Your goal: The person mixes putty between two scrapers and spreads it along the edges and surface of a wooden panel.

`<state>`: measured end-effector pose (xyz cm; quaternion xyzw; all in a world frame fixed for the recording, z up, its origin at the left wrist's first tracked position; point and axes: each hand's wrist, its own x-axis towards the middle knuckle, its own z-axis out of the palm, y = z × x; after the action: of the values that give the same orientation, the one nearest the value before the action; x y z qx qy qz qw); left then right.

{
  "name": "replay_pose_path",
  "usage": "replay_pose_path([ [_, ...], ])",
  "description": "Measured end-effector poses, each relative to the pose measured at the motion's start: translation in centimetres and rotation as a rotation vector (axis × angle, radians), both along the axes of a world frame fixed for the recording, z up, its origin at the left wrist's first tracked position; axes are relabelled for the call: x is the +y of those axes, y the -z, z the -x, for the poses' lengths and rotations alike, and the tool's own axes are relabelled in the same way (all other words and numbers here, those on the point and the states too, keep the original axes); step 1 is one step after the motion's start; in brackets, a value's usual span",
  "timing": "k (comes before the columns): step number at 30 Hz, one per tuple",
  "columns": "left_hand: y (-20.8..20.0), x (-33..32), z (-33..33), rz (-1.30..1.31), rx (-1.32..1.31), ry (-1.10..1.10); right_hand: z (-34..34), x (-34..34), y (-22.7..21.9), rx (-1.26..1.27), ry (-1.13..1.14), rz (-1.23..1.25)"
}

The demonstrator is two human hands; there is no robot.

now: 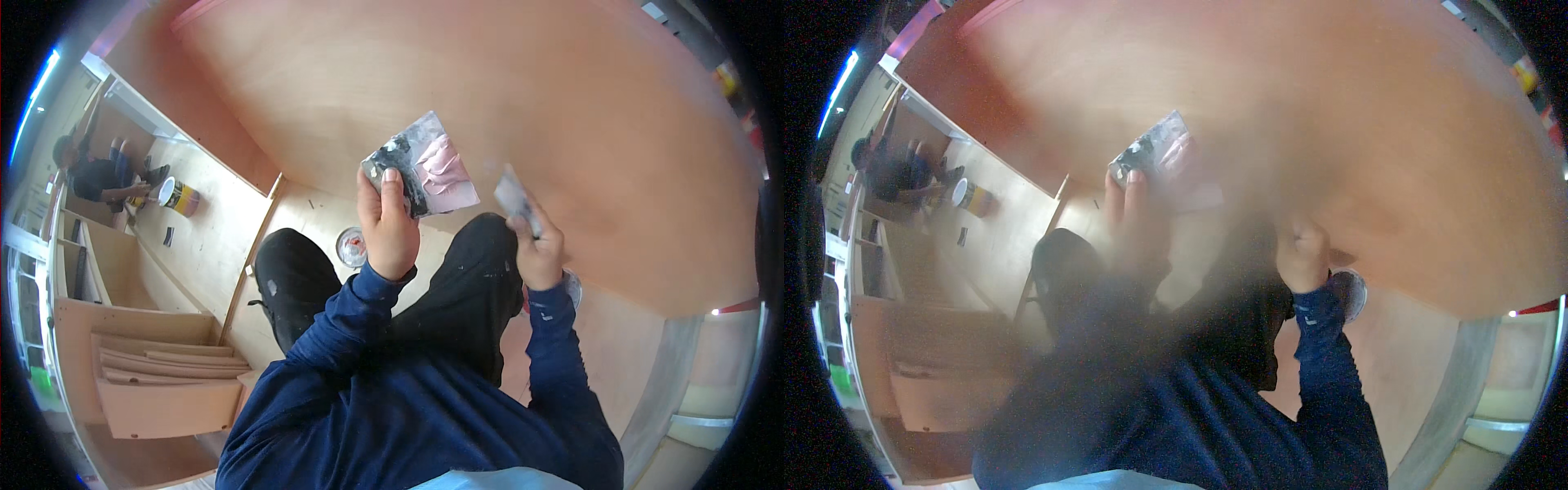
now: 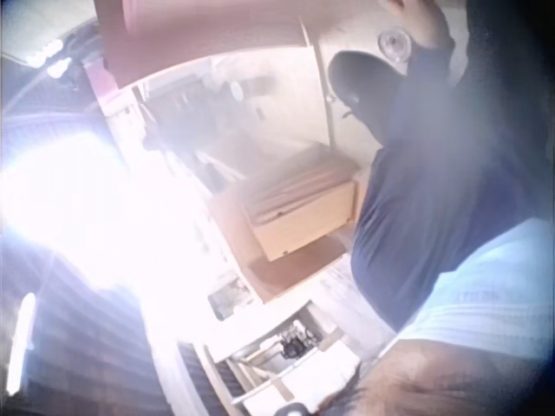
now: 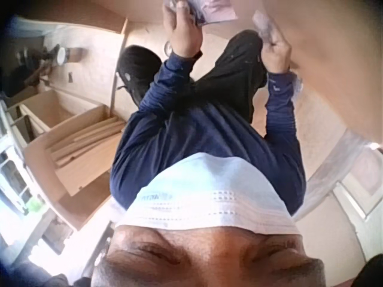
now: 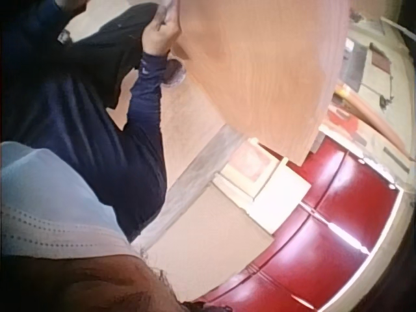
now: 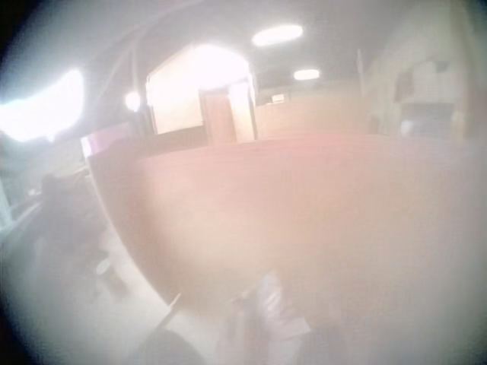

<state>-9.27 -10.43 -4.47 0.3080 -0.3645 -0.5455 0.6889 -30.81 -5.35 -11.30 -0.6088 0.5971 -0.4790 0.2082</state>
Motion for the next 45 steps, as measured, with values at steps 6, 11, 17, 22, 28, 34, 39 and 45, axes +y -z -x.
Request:
replay_pose_path([
  [6,0.5,-1.5,2.3,0.199,-0.161,-0.145,-5.9,0.8,-4.0,-0.776,0.19,0.132],
  [11,1.0,-1.7,3.6,0.419,-0.449,-0.19,-7.3,-1.0,-3.2,-0.763,0.35,0.201],
  [17,2.4,-0.6,1.9,0.426,-0.539,0.175,-6.0,-1.7,-5.6,-0.603,0.528,0.247],
  [22,4.5,-3.5,2.5,0.07,-0.159,0.459,-5.1,-0.1,-9.3,-0.011,0.359,0.432],
  [28,2.2,-3.7,1.6,-0.133,0.171,0.575,-7.4,-0.6,-7.1,0.363,0.051,0.498],
  [34,4.1,-4.7,0.7,-0.1,0.045,0.399,-6.2,0.0,-5.6,0.482,0.143,0.226],
  [39,1.9,-4.3,0.5,-0.198,0.223,0.357,-1.1,-1.0,-0.5,-0.105,0.368,0.086],
  [45,1.1,-2.6,2.1,-0.266,0.226,0.326,-4.7,-2.7,-4.1,-0.518,0.384,0.314],
])
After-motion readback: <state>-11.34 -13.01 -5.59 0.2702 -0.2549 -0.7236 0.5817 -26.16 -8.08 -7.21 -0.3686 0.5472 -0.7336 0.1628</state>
